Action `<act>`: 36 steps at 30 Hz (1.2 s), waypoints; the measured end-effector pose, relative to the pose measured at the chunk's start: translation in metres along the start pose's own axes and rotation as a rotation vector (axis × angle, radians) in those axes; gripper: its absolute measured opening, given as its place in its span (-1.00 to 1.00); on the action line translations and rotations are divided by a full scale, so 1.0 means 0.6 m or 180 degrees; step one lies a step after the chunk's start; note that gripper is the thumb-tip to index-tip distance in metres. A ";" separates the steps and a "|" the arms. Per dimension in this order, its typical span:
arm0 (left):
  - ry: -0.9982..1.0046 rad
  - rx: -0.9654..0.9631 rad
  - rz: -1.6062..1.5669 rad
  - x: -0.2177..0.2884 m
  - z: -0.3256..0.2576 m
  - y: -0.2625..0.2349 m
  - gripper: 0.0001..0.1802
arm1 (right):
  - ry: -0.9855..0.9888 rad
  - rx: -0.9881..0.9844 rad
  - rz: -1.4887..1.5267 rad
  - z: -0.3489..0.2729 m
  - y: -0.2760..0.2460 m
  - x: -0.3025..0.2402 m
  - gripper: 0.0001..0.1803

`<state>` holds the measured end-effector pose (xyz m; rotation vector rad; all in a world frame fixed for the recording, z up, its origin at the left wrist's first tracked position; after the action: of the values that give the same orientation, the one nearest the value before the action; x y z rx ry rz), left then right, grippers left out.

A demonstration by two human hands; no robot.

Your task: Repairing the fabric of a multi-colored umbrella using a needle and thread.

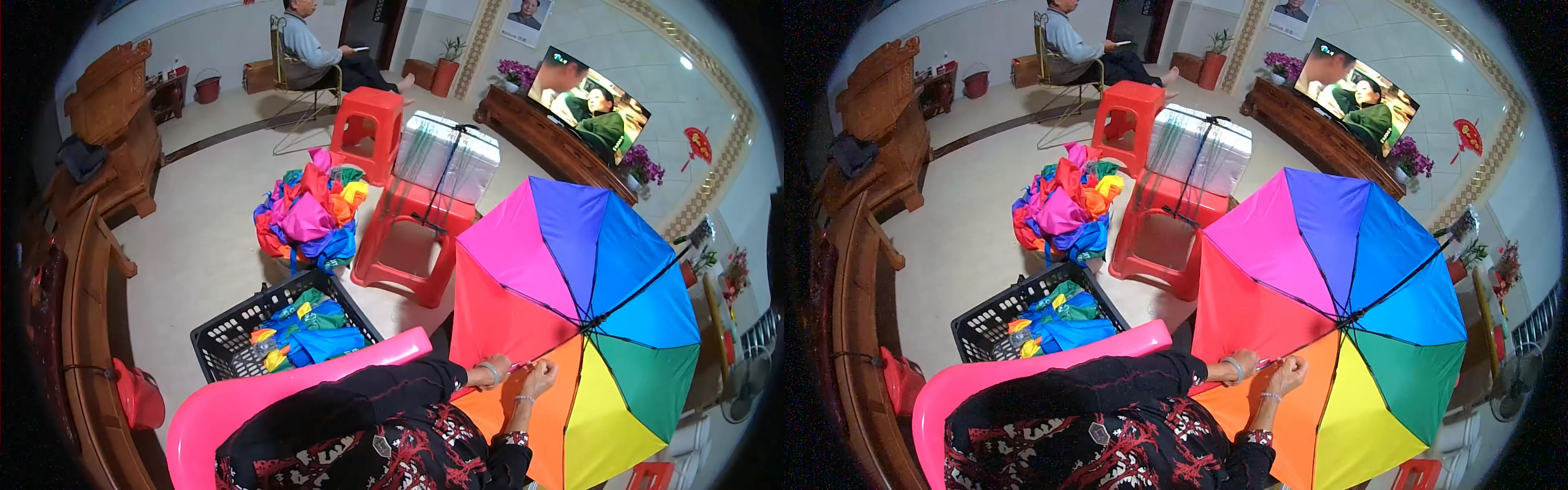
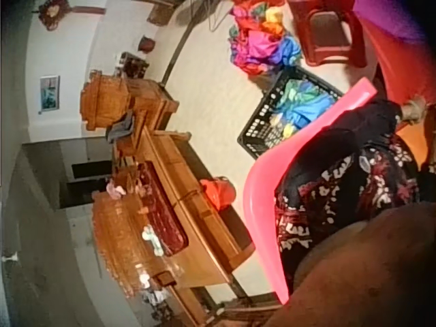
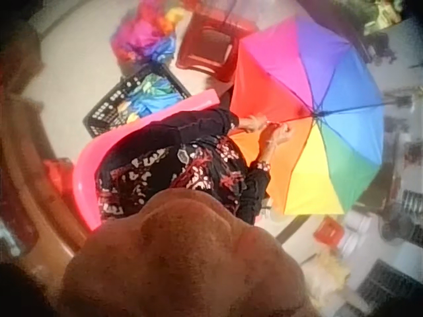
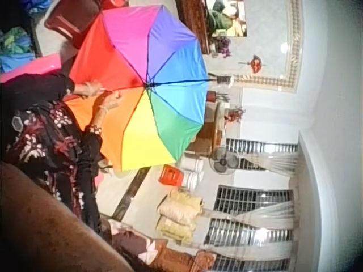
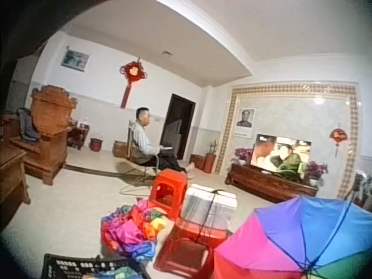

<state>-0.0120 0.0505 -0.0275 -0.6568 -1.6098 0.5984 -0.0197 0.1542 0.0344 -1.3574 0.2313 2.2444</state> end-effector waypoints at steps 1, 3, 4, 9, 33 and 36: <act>-0.0055 -0.0033 -0.0098 0.011 -0.011 -0.014 -0.82 | 0.0423 -0.0054 0.0590 -0.001 0.001 -0.003 -0.92; -0.0118 -0.0052 -0.0203 0.028 -0.032 -0.045 -0.82 | 0.1248 -0.0171 0.1765 -0.006 0.003 -0.015 -0.91; -0.0174 -0.0078 -0.0198 0.034 -0.043 -0.060 -0.82 | 0.1247 -0.0193 0.1768 -0.008 0.003 -0.016 -0.91; -0.0267 -0.0207 -0.0045 0.042 -0.046 -0.078 -0.84 | 0.1745 -0.0032 0.1909 -0.013 -0.015 0.003 -0.91; 0.0262 0.0086 0.0151 0.033 -0.047 -0.070 -0.85 | 0.2557 -0.0279 0.1776 -0.045 -0.051 -0.034 -0.89; 0.0697 0.0453 -0.0182 0.027 -0.034 -0.053 -0.84 | 0.2390 -0.0186 0.1620 -0.045 -0.052 -0.037 -0.88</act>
<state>0.0041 0.0401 0.0088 -0.5490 -1.3644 0.5728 0.0251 0.1629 0.0438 -2.3371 0.8506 1.9897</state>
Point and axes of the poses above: each hand's wrist, its own z-axis towards the middle knuckle, its own y-axis out of the palm, x = y × z, the point moved 1 cm from there along z, towards the middle knuckle, and after that the axes turned 2 degrees about x, right-handed, at the moved point
